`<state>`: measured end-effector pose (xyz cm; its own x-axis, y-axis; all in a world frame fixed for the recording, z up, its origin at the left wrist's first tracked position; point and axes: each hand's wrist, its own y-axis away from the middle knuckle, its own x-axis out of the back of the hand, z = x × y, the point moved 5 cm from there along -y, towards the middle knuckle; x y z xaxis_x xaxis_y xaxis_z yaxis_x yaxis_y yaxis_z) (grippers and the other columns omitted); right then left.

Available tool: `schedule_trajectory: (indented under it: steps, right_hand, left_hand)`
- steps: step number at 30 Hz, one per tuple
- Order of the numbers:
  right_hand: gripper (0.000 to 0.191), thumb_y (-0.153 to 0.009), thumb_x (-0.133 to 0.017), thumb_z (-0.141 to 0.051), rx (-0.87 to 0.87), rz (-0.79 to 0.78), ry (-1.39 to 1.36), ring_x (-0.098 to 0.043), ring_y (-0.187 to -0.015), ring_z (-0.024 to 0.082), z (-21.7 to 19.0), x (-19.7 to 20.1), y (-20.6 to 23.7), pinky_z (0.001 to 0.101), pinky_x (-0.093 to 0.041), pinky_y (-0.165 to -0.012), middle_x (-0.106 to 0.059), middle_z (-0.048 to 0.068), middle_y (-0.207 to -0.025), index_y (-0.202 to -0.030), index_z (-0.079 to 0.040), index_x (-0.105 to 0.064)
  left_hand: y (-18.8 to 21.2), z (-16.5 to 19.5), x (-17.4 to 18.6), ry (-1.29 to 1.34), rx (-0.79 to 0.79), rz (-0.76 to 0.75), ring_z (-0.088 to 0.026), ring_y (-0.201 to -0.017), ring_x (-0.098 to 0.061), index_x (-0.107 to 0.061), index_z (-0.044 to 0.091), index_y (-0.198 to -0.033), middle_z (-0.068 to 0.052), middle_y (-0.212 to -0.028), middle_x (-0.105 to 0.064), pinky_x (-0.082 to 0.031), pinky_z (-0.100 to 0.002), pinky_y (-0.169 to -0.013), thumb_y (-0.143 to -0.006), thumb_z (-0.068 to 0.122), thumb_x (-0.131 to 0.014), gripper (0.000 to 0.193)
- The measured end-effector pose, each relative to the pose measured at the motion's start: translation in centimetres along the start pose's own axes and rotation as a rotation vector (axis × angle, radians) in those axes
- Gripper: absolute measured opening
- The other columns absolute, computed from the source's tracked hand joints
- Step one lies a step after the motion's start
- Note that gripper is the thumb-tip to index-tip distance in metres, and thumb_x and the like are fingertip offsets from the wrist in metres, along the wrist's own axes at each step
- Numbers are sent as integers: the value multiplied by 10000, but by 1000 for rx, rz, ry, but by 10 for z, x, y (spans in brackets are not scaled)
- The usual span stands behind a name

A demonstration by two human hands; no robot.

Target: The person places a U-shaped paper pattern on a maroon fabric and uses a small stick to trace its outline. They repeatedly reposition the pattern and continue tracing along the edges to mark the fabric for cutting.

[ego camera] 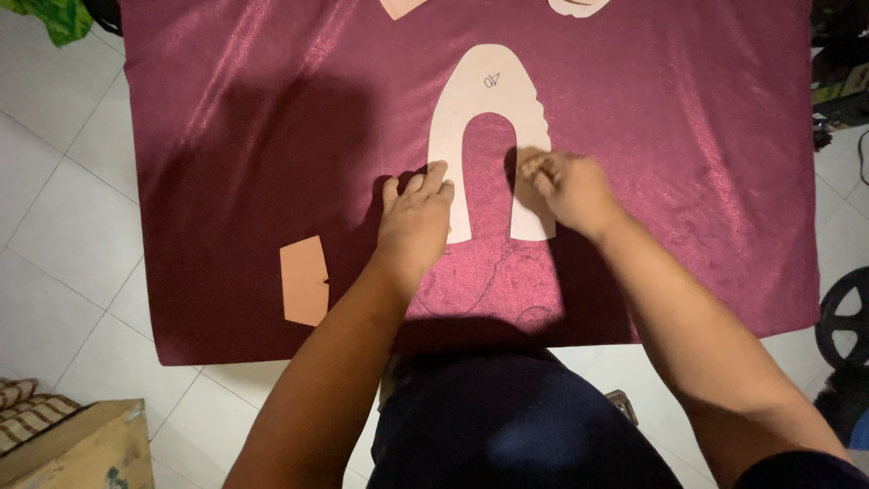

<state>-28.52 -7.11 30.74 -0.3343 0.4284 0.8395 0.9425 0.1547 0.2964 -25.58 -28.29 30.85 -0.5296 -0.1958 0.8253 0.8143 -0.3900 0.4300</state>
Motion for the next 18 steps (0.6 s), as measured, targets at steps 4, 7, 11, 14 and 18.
schedule_trajectory:
  steps: [4, 7, 11, 14, 18]
  right_hand:
    - [244, -1022, -632, -285, -103, -72, 56, -740, -821, 260, 0, 1, -7, 402, -615, -772, -748, 147, -989, -1126, -88, -730]
    - [248, -1024, -617, -278, -156, -187, 104, -753, -826, 246, 0, -4, -9, 387, -635, -755, -764, 127, -944, -1086, -58, -716]
    - [249, -1037, -617, -263, -64, 21, -45, -751, -858, 239, -6, 10, -38, 389, -617, -807, -758, 126, -975, -1128, -61, -731]
    - [249, -1011, -642, -247, 6, 121, -140, -752, -892, 241, -9, 17, -51, 403, -592, -841, -770, 118, -1022, -1132, -51, -737]
    - [248, -1002, -657, -242, -123, 6, -15, -734, -872, 288, -3, 12, -53, 427, -578, -826, -754, 166, -981, -1150, -60, -738]
  left_hand:
    - [2, -3, 2, 27, 8, -4, -217, -1378, -424, -523, 48, -1419, -82, -1638, -308, -196, -545, -1223, -863, 33, -666, 574]
    - [-3, -6, 3, 30, 1, 22, -215, -1365, -420, -519, 49, -1418, -87, -1625, -301, -185, -550, -1207, -825, -20, -638, 609]
    - [-9, -10, 0, 15, 3, 69, -201, -1365, -430, -545, 53, -1394, -85, -1621, -315, -191, -555, -1206, -833, -61, -576, 573]
    - [-9, -13, -4, 29, 6, 77, -203, -1367, -442, -561, 51, -1377, -90, -1620, -334, -206, -560, -1212, -881, -31, -552, 503]
    - [-10, -17, -1, 51, -9, 83, -209, -1356, -443, -549, 43, -1383, -92, -1614, -333, -210, -566, -1195, -874, -20, -548, 512]
